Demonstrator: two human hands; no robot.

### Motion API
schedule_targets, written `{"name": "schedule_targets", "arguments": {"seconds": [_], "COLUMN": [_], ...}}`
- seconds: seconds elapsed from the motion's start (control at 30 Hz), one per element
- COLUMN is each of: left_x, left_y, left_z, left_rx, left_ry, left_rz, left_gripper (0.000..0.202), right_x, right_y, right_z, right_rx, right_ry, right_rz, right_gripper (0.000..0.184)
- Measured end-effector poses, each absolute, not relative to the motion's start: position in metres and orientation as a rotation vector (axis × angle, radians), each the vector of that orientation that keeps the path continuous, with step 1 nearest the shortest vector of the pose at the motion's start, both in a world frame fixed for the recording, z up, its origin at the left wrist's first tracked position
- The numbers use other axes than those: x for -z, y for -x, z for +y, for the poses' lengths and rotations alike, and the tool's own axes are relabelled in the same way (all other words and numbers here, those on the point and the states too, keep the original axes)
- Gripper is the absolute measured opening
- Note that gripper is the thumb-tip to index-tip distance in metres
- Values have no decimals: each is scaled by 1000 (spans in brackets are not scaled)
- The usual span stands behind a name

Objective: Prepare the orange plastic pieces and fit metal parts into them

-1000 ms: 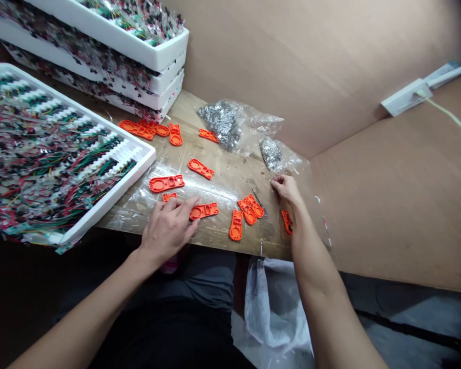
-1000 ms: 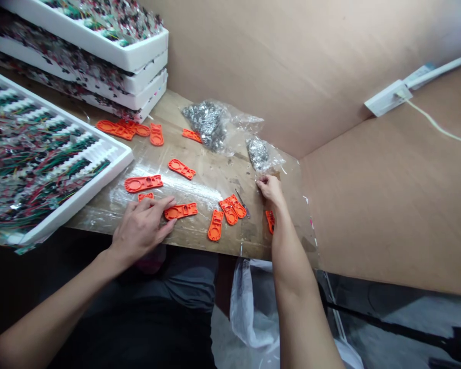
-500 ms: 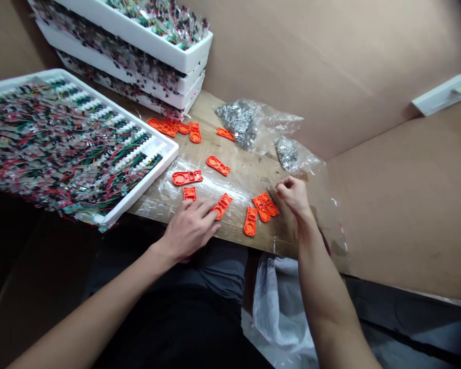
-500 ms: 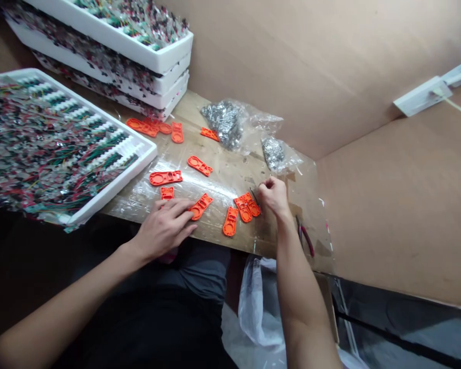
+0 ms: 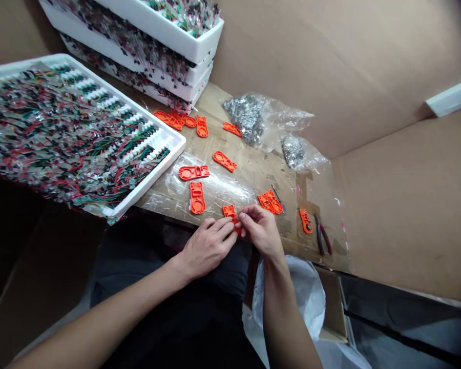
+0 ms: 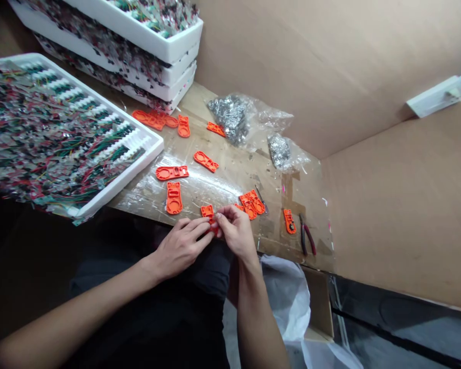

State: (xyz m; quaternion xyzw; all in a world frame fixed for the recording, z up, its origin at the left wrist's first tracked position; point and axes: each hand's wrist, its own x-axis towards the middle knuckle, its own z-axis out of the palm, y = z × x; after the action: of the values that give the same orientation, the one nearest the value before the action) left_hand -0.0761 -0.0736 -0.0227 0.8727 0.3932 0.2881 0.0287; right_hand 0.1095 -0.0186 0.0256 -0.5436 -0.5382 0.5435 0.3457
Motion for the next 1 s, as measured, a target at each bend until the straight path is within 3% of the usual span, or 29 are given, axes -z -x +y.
{"name": "schedule_targets", "arguments": {"seconds": [0.3, 1.0], "left_x": [40, 49], "left_y": [75, 77], "left_z": [-72, -72], "left_rx": [-1125, -1107], "left_ry": [-2671, -2652], "left_rz": [1193, 1158], "left_gripper": [29, 29], "right_x": [-22, -16], "right_y": [-115, -88], "right_z": [-13, -29], "right_rx": [-1098, -304], "right_ry": [1652, 1797], "right_rz": [-1810, -2110], "right_gripper": [26, 19]}}
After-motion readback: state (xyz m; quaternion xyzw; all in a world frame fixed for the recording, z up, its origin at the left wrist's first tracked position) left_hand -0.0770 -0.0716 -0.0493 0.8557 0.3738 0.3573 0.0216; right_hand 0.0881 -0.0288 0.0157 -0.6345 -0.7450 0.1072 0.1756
